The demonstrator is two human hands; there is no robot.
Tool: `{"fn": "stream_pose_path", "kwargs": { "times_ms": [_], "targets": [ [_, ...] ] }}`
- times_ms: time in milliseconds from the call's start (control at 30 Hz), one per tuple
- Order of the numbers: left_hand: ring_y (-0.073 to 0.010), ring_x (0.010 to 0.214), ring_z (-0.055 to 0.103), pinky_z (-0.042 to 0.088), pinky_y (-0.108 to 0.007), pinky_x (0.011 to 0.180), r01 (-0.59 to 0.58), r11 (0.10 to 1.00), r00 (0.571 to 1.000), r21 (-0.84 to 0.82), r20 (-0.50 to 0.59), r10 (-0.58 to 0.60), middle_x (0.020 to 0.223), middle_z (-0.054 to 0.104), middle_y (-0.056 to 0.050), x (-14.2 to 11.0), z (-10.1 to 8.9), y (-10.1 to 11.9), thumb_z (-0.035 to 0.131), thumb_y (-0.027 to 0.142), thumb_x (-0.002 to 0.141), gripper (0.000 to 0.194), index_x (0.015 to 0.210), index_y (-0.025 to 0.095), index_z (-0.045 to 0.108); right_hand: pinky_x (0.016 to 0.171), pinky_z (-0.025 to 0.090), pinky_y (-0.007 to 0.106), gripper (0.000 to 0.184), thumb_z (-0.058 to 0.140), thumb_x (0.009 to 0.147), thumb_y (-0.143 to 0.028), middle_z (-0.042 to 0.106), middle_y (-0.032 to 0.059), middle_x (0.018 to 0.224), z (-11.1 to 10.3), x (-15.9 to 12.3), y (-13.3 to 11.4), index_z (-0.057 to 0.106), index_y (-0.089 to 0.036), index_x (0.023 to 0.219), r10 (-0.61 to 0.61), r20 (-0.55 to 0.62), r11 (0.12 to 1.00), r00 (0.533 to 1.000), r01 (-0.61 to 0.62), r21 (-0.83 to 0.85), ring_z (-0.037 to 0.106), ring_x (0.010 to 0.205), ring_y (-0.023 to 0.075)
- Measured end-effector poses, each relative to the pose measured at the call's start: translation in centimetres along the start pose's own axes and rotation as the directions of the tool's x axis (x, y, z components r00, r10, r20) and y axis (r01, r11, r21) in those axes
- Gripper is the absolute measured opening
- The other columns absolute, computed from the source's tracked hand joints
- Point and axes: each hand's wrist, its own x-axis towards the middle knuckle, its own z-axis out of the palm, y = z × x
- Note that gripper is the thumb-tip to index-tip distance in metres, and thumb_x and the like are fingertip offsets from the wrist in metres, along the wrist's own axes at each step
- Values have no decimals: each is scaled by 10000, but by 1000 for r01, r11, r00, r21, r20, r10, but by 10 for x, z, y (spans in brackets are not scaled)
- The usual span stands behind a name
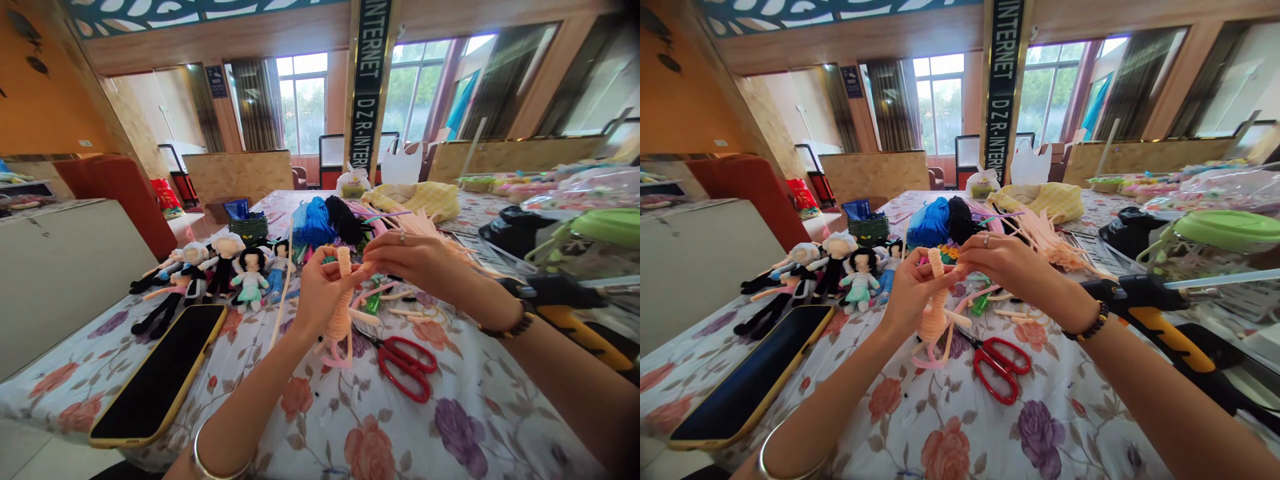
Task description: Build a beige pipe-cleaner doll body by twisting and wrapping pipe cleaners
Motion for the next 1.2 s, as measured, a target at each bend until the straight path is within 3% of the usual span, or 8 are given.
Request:
{"fn": "stream_pose_path", "kwargs": {
  "times_ms": [267,433,833,967,1067,1133,1200],
  "targets": [
    [-89,524,600,483,-196,538,-18,997,1000,76,22,17,641,677,31,-1,-1,-2,790,226,579,430,782,192,412,818,495,343,251,414,925,-168,699,93,958,-6,1,-4,663,-156,948,-145,154,955,977,179,-238,625,904,194],
    [-107,534,618,495,-215,545,-4,997,999,82,45,1,655,684,21,-3,-1,-2,781,237,594,439,813,199,402,807,495,360,230,425,911,-140,690,100,954,-7,1,-4,653,-130,942,-189,242,918,952,259,-302,609,922,216],
    [-121,511,630,496,-215,514,42,991,998,127,48,-49,599,672,43,-1,0,-2,784,205,562,467,795,204,380,781,520,335,246,465,845,-44,700,82,864,1,0,-5,686,-148,817,-166,298,910,940,262,-320,627,817,190],
    [-125,544,641,496,-214,537,14,994,999,110,37,-18,616,676,34,2,-1,-2,791,222,555,466,782,199,384,783,514,337,264,438,864,-62,700,88,873,1,0,-4,685,-153,839,-124,267,943,956,197,-267,625,866,197],
    [-115,574,644,499,-214,571,-24,998,1000,52,18,23,662,677,31,4,-2,-3,788,227,566,449,791,193,401,767,510,298,242,443,897,-128,699,89,946,0,2,-3,684,-146,916,-39,125,989,991,56,-137,635,874,178],
    [-118,602,652,497,-211,578,-42,999,999,24,1,41,706,677,24,4,-2,-2,783,228,579,436,813,189,416,739,506,274,228,466,900,-170,708,79,949,1,4,-4,684,-151,962,89,-4,995,996,-89,-44,650,838,165],
    [-132,636,663,497,-214,580,-52,999,998,7,-23,52,741,671,16,5,-2,-2,782,236,583,425,825,184,437,705,501,273,211,500,885,-202,725,55,894,2,5,-5,687,-174,977,265,-90,964,960,-264,29,660,780,164]
  ]
}}
